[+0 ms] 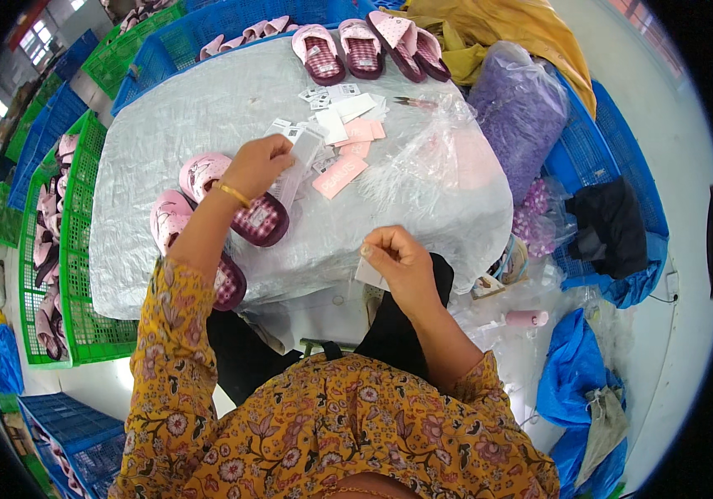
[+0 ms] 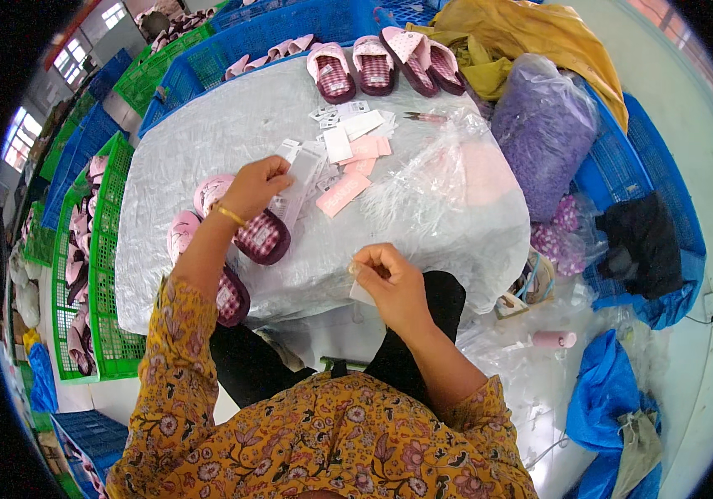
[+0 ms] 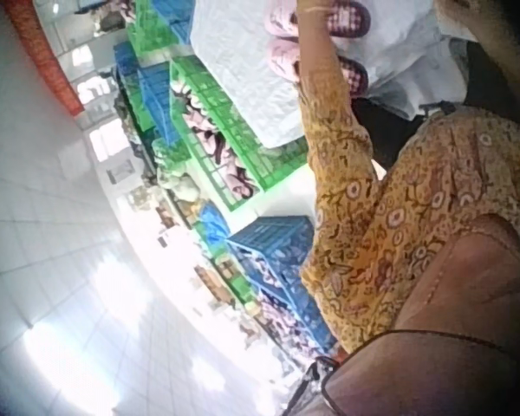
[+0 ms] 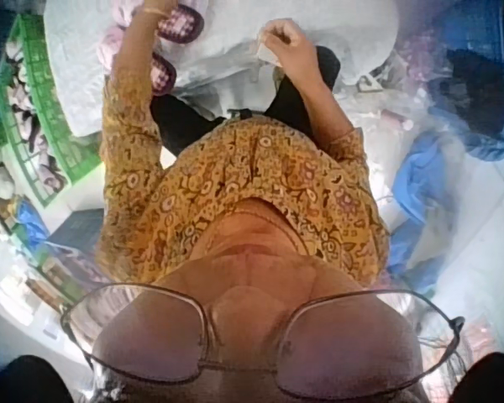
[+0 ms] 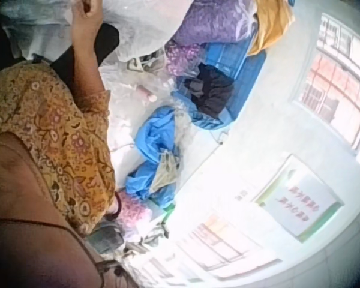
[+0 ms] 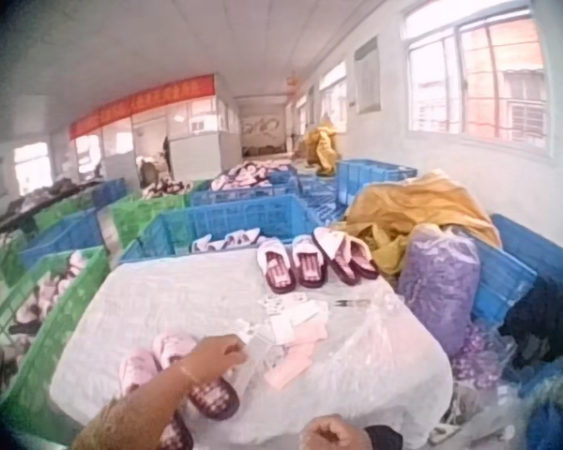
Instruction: The person attaches small paper tags to pink slippers by hand. They pick up a tag, peel it, and press it onto the slipper, repeating this process for multiple pairs.
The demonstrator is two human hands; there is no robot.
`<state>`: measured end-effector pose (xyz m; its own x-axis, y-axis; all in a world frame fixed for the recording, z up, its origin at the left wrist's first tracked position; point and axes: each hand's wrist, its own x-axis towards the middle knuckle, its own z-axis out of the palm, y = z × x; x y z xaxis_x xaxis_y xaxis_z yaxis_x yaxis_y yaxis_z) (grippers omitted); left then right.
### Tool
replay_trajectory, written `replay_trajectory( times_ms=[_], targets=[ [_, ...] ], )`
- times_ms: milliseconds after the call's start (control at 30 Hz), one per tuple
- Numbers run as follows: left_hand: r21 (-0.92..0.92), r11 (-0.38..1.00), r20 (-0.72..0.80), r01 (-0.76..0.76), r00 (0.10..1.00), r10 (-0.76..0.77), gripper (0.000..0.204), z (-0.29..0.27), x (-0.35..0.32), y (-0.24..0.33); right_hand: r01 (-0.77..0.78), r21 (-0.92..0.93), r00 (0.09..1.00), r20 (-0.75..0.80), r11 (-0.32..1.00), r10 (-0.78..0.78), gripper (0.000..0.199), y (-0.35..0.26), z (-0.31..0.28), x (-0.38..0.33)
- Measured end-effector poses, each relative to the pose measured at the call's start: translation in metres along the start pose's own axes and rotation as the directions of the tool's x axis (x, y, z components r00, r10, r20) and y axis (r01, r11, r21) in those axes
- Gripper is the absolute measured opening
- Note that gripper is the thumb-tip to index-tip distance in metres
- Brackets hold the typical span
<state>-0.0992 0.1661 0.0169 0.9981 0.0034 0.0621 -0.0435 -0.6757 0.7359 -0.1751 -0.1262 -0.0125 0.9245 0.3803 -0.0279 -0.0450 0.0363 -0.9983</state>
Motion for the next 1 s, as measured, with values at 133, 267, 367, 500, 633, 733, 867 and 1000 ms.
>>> replay_trajectory(
  times_ms=[133,267,367,500,633,733,867,1000],
  targets=[
    [-0.018,0.999,-0.048,-0.028,0.998,0.027,0.02,0.016,-0.043,0.031,0.014,0.141,1.0,-0.029,0.99,-0.01,0.035,-0.023,0.003,0.015],
    [-0.008,0.999,-0.052,-0.036,0.998,0.035,0.022,0.029,-0.07,0.038,0.003,0.204,1.0,-0.006,0.979,-0.002,0.048,-0.031,0.01,0.03],
    [-0.011,0.995,-0.086,-0.096,0.992,0.095,0.016,0.037,-0.085,0.047,-0.018,0.24,1.0,0.013,0.971,0.016,0.049,-0.031,0.014,0.035],
    [0.04,0.989,-0.112,-0.143,0.983,0.146,0.011,0.038,-0.095,0.054,-0.026,0.257,0.999,0.025,0.966,0.021,0.048,-0.031,0.017,0.035],
    [0.049,0.978,-0.142,-0.205,0.967,0.21,0.011,0.041,-0.097,0.053,-0.018,0.255,1.0,0.015,0.967,0.014,0.044,-0.03,0.017,0.032],
    [0.056,0.973,-0.15,-0.223,0.962,0.229,0.011,0.043,-0.099,0.052,-0.02,0.246,1.0,0.008,0.969,0.019,0.039,-0.028,0.017,0.031],
    [0.06,0.97,-0.161,-0.235,0.957,0.242,0.01,0.045,-0.1,0.05,-0.024,0.26,1.0,0.011,0.965,0.022,0.035,-0.027,0.016,0.029],
    [0.117,0.966,-0.155,-0.231,0.956,0.248,0.01,0.046,-0.102,0.054,-0.033,0.292,0.999,0.015,0.956,0.029,0.033,-0.025,0.015,0.028]
  ],
)
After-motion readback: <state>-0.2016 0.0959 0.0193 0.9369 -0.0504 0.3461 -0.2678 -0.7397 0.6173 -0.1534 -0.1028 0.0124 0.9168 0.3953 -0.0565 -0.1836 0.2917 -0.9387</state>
